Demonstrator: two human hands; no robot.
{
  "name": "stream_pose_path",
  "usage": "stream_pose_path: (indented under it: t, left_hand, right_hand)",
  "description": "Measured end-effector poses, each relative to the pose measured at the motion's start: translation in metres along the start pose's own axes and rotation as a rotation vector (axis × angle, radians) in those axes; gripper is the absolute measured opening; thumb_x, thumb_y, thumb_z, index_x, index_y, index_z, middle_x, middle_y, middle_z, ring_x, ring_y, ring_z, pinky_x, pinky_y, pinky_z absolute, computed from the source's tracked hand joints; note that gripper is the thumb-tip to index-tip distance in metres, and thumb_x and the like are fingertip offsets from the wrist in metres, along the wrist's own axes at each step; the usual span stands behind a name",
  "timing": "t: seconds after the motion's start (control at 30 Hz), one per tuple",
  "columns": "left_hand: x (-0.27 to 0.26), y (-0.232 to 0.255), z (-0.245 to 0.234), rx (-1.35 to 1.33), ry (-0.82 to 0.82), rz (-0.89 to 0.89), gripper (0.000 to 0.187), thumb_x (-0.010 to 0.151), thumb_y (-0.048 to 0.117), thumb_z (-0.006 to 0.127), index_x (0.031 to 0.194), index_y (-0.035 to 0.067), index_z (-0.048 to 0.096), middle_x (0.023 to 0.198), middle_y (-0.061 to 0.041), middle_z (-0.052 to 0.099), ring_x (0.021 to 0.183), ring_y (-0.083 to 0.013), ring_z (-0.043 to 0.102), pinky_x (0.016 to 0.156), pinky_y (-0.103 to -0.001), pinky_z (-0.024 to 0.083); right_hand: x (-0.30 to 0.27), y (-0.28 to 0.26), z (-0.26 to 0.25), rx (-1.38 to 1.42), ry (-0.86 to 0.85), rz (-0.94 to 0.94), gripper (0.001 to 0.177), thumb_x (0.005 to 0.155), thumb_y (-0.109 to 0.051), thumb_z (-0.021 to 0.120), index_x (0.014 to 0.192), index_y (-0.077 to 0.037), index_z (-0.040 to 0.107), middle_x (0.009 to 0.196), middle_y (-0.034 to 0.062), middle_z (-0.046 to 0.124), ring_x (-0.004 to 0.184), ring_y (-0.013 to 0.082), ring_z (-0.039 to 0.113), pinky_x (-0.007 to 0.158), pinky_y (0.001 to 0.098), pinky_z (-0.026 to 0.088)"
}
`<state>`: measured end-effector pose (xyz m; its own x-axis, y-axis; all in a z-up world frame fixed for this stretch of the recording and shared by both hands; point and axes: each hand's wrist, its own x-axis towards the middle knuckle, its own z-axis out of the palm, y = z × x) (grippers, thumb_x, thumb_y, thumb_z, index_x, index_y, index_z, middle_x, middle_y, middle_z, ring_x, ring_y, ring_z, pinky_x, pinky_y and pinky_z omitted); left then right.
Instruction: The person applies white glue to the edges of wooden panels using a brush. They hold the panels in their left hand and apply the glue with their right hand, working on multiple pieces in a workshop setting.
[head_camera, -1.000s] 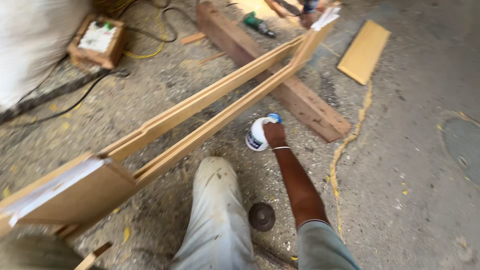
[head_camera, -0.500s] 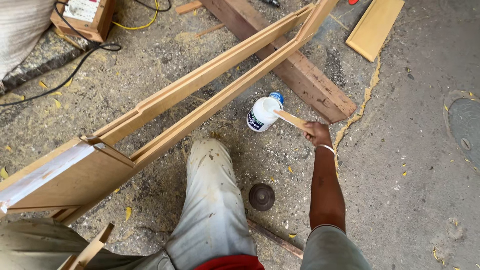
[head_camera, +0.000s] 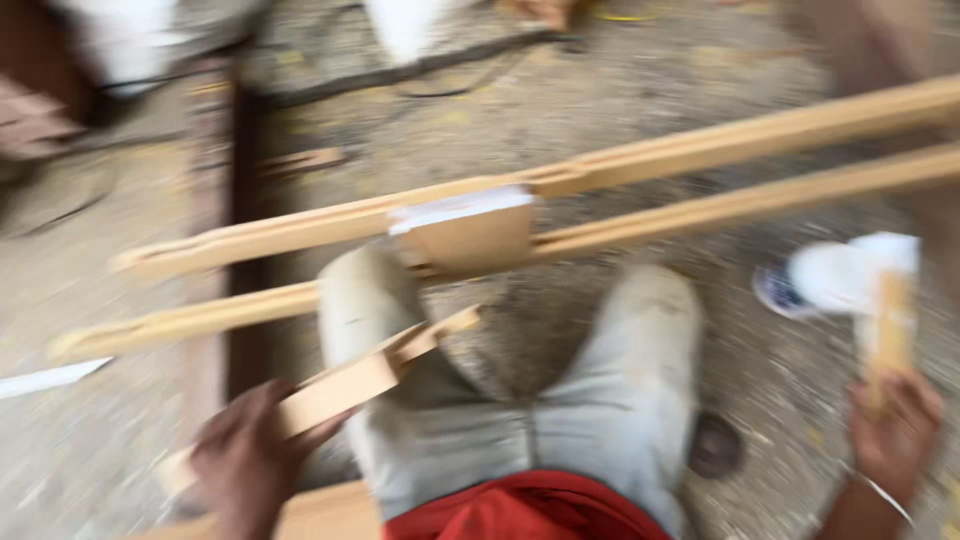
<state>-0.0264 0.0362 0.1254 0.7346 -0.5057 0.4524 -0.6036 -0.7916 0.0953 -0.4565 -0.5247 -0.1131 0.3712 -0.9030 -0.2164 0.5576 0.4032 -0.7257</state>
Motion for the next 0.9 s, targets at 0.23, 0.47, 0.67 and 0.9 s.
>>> stream_pose_path:
  t: [0.23,0.47,0.67,0.9]
  left_hand:
    - [-0.005,0.026,-0.023,0.096,0.018,-0.087,0.06,0.062,0.065,0.086,0.087,0.012,0.071,0.071,-0.002,0.07,0.058,-0.0195,0.067,0.056,-0.035,0.055]
    - [-0.029,0.032,-0.02,0.096,0.063,-0.141,0.064,0.059,0.064,0.086,0.092,0.011,0.072,0.077,-0.003,0.072,0.065,-0.0223,0.069,0.06,-0.036,0.055]
    - [-0.039,0.032,-0.018,0.057,0.064,-0.181,0.063,0.056,0.06,0.088,0.093,0.011,0.071,0.082,-0.004,0.073,0.071,-0.0249,0.07,0.063,-0.037,0.055]
    - [-0.037,0.033,-0.017,0.056,0.067,-0.167,0.066,0.055,0.06,0.088,0.096,0.011,0.072,0.088,-0.004,0.075,0.073,-0.0258,0.071,0.064,-0.037,0.055]
  right_hand:
    - [-0.096,0.054,0.148,-0.222,-0.578,0.077,0.023,0.094,0.0,0.067,0.114,0.006,0.059,0.105,0.0291,0.069,0.092,0.0337,0.074,0.084,0.0524,0.063]
    - [-0.199,0.099,0.271,-0.666,-0.84,0.43,0.034,0.097,-0.017,0.056,0.12,0.005,0.069,0.097,0.0177,0.072,0.082,0.0207,0.068,0.076,0.0355,0.058]
    - [-0.232,0.103,0.306,-0.686,-0.944,0.405,0.042,0.105,-0.025,0.048,0.124,0.006,0.069,0.101,0.0117,0.07,0.083,0.0162,0.063,0.077,0.0299,0.055]
    - [-0.242,0.112,0.309,-0.733,-1.047,0.289,0.044,0.103,-0.021,0.052,0.136,0.007,0.062,0.122,0.0158,0.069,0.097,0.0188,0.066,0.09,0.0304,0.054]
